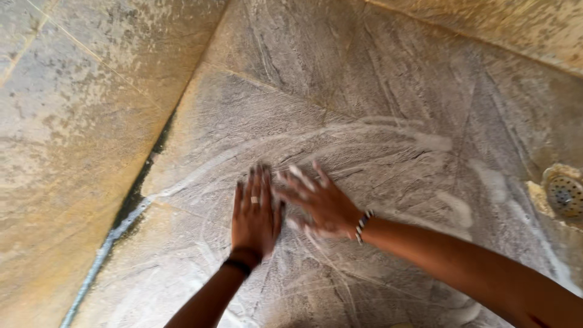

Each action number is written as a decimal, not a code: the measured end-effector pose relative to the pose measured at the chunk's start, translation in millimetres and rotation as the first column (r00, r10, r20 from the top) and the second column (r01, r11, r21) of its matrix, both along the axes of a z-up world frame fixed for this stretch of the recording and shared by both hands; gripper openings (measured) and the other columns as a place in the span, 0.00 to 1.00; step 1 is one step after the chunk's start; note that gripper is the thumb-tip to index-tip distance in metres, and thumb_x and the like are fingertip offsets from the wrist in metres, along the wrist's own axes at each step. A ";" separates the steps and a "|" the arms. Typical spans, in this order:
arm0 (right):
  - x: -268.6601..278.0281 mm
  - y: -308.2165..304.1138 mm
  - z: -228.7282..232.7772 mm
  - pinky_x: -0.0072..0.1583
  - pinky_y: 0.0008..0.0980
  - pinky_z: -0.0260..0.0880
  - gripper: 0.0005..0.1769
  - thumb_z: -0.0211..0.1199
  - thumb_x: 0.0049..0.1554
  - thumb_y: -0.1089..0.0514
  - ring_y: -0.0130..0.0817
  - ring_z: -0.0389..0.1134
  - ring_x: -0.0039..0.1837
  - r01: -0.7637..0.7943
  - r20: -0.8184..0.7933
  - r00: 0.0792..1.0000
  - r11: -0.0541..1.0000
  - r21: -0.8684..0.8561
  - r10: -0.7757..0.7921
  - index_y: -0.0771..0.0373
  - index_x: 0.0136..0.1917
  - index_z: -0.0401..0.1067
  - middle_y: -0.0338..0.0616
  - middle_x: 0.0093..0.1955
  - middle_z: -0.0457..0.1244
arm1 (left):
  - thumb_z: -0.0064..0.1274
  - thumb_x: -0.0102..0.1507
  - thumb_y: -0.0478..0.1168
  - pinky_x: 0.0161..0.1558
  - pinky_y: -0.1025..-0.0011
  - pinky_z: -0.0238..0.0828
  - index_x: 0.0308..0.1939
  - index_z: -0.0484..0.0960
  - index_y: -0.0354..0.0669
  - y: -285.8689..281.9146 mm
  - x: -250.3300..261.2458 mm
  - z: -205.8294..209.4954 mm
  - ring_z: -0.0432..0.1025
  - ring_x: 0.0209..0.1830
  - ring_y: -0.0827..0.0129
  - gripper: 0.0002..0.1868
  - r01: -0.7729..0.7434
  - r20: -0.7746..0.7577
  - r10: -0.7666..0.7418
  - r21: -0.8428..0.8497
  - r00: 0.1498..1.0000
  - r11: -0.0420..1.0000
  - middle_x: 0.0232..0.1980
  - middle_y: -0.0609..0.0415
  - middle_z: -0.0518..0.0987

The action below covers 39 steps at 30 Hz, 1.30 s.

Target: The person washes soapy foam across a tiled floor by hand, then uses a white cloth to wipe down and dry the surface.

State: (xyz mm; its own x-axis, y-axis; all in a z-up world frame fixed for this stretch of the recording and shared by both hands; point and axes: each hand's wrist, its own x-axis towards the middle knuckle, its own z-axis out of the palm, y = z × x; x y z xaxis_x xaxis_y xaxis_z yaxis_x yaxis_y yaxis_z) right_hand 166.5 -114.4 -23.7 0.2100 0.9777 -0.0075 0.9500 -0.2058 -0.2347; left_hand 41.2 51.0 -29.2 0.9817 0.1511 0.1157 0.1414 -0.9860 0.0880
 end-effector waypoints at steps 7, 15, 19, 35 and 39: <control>26.9 59.4 -8.8 0.78 0.55 0.31 0.39 0.29 0.66 0.36 0.48 0.36 0.83 0.288 0.029 0.956 0.954 0.081 -0.291 0.59 0.81 0.41 0.48 0.83 0.39 | 0.16 0.71 0.56 0.76 0.57 0.29 0.77 0.44 0.37 29.1 29.9 -3.2 0.39 0.80 0.58 0.36 -0.077 -0.136 0.082 0.045 0.987 0.996 0.80 0.45 0.44; -44.9 -52.3 19.9 0.79 0.52 0.37 0.41 0.32 0.63 0.31 0.47 0.43 0.81 0.162 -0.024 0.986 0.977 -0.142 -0.167 0.55 0.80 0.41 0.48 0.81 0.43 | 0.21 0.73 0.56 0.77 0.53 0.37 0.74 0.56 0.35 -36.8 -61.1 15.4 0.52 0.78 0.51 0.34 0.263 -0.186 -0.318 -0.269 0.930 0.926 0.77 0.41 0.57; 29.2 -43.3 -2.4 0.63 0.57 0.61 0.33 0.35 0.66 0.50 0.54 0.62 0.67 0.397 0.280 0.898 0.900 -0.181 -0.340 0.53 0.84 0.45 0.58 0.84 0.47 | 0.21 0.71 0.61 0.77 0.52 0.35 0.75 0.51 0.37 -28.3 -44.0 22.0 0.49 0.77 0.53 0.38 0.170 -0.346 -0.227 -0.187 0.910 0.968 0.76 0.42 0.54; -76.0 13.2 34.6 0.72 0.59 0.38 0.31 0.53 0.60 0.42 0.53 0.48 0.76 0.109 -0.155 0.986 0.946 0.304 -0.064 0.57 0.72 0.59 0.55 0.75 0.54 | 0.22 0.70 0.54 0.76 0.55 0.33 0.76 0.44 0.34 19.0 -103.3 17.9 0.42 0.80 0.55 0.36 -0.205 -0.081 0.204 -0.007 0.976 0.979 0.79 0.39 0.49; -17.0 -39.6 29.8 0.68 0.52 0.60 0.29 0.38 0.67 0.54 0.49 0.58 0.69 0.593 -0.143 0.749 0.751 -0.290 -0.647 0.57 0.79 0.50 0.57 0.70 0.58 | 0.23 0.72 0.54 0.77 0.54 0.35 0.76 0.44 0.35 3.9 -106.8 27.7 0.44 0.81 0.56 0.34 0.250 -0.129 -0.276 -0.185 0.953 0.950 0.79 0.42 0.50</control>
